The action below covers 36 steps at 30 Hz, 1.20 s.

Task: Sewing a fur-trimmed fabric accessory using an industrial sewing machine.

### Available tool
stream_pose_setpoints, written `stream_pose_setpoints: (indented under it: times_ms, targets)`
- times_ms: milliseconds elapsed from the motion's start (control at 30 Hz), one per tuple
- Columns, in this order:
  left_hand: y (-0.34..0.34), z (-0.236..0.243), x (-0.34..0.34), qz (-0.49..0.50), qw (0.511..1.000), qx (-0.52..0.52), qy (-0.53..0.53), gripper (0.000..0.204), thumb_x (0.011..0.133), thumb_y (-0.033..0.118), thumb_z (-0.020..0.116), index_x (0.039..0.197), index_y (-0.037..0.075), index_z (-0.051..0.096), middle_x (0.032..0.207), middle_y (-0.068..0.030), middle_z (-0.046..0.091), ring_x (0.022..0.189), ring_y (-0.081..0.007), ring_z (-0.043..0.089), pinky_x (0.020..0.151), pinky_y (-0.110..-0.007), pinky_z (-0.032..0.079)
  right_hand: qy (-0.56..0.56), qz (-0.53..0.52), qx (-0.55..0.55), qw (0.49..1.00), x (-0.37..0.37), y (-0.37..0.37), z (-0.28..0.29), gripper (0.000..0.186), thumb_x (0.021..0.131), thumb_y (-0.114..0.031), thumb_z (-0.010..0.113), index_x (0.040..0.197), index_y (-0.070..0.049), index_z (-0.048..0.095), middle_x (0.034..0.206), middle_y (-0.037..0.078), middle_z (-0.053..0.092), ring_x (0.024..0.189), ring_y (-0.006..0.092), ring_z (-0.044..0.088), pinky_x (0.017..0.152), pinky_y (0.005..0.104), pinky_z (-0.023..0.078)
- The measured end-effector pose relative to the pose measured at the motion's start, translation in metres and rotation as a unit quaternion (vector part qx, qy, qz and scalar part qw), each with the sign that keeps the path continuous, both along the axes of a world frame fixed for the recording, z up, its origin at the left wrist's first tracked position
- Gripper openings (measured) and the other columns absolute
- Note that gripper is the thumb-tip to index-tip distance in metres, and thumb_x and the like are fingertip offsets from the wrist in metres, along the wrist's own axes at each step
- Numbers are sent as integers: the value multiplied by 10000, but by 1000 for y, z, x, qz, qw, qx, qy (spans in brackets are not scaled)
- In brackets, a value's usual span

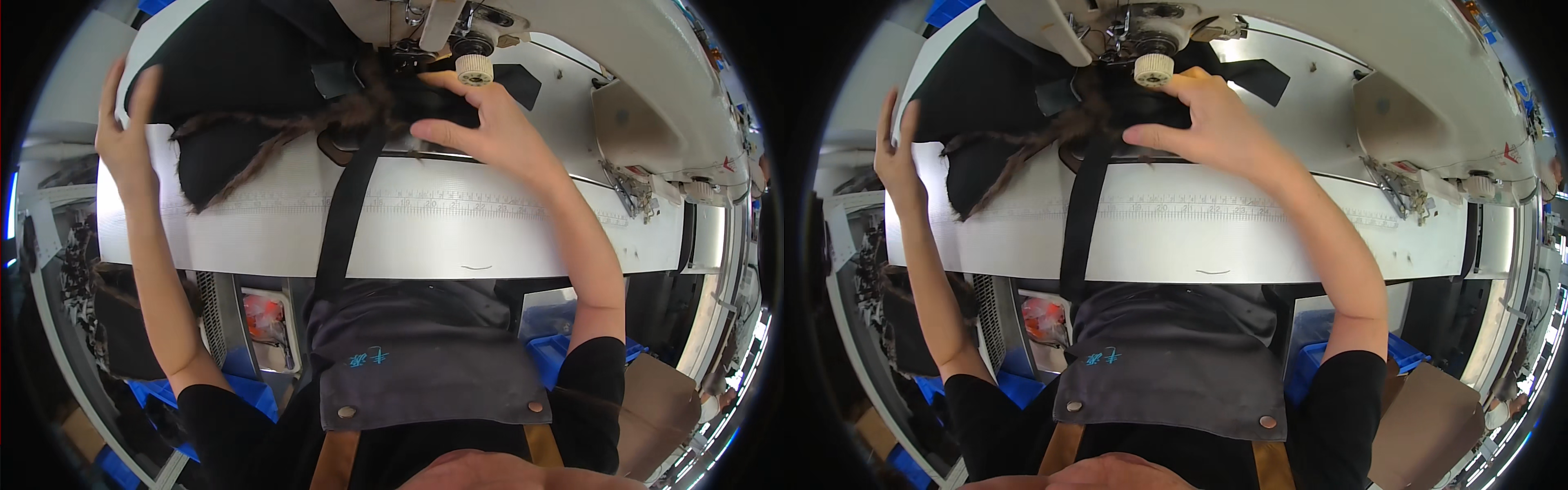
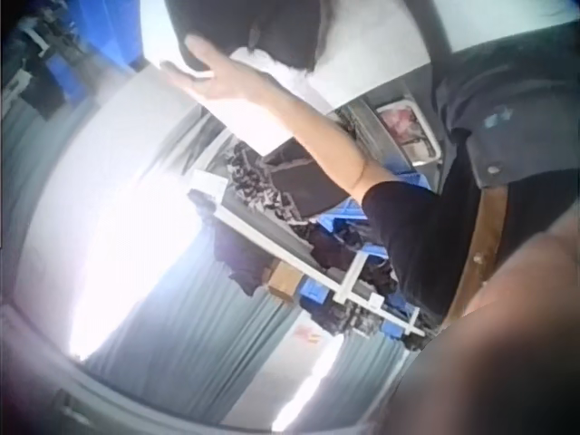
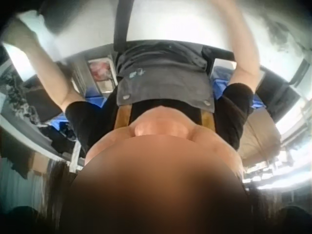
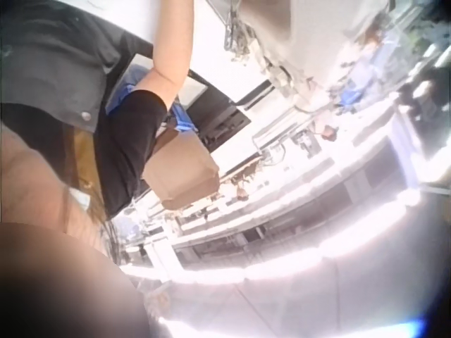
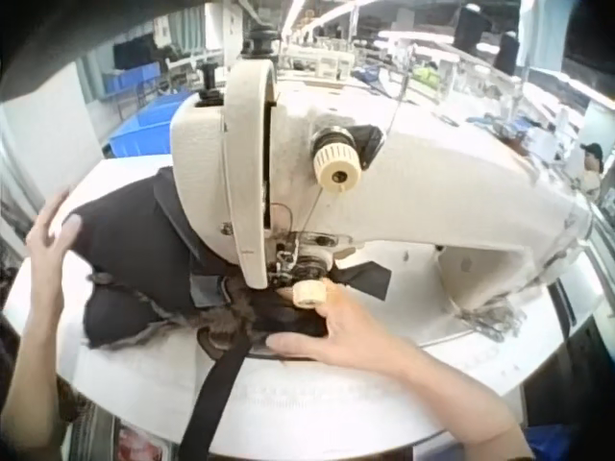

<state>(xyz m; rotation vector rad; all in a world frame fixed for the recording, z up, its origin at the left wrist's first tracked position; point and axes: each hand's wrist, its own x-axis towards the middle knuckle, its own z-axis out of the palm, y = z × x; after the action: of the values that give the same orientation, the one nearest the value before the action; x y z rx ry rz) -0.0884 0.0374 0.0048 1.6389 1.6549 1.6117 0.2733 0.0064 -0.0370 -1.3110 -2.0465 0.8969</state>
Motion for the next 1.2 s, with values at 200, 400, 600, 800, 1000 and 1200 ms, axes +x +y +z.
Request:
stream_pose_setpoints:
  times_ms: [200,400,600,800,1000,1200]
  targets:
    - [-45,-48,-60,-177,887,-271,-330,456,919,129,622,1314,-43,473,1300,-144,547,1169,-248,565,1023,-340,443,187,28,-172,967,-37,5,9,633,815,-336,739,1280,49,549,1190,92,630,1088,153,562,977,268,400]
    - [-90,-42,-15,-155,944,-264,-122,752,673,3,784,1345,-34,448,1319,-150,531,1194,-283,520,1063,-359,391,249,1,-211,945,-41,-1,20,491,768,-249,749,1130,62,635,1057,73,663,1002,123,578,900,244,411]
    - [-40,-95,-108,-45,814,-78,574,626,810,132,732,1368,-2,483,1373,-128,516,1234,-258,508,1079,-346,365,101,182,-138,968,-16,-8,20,262,673,-141,730,882,15,710,938,100,699,934,170,626,944,283,423]
    - [44,-114,-140,-176,922,-170,299,556,852,154,678,1358,2,505,1349,-142,547,1237,-250,519,1068,-344,378,-158,117,248,948,-39,-38,-2,185,654,-70,647,808,26,680,991,131,641,1076,308,550,1061,439,352]
    - [10,-19,-183,-96,971,-166,140,477,868,100,627,1334,26,553,1356,-120,563,1285,-229,500,1117,-365,332,-45,-18,320,946,-26,-88,-10,570,674,-112,741,1211,-22,574,1181,120,585,1130,302,525,967,429,398]
    - [-41,57,57,-354,821,105,436,497,743,145,751,1218,63,626,1258,-89,619,1207,-267,545,1059,-411,383,-126,116,300,938,-81,-133,-32,460,691,-127,684,1136,-45,600,1155,102,583,1014,254,555,838,370,450]
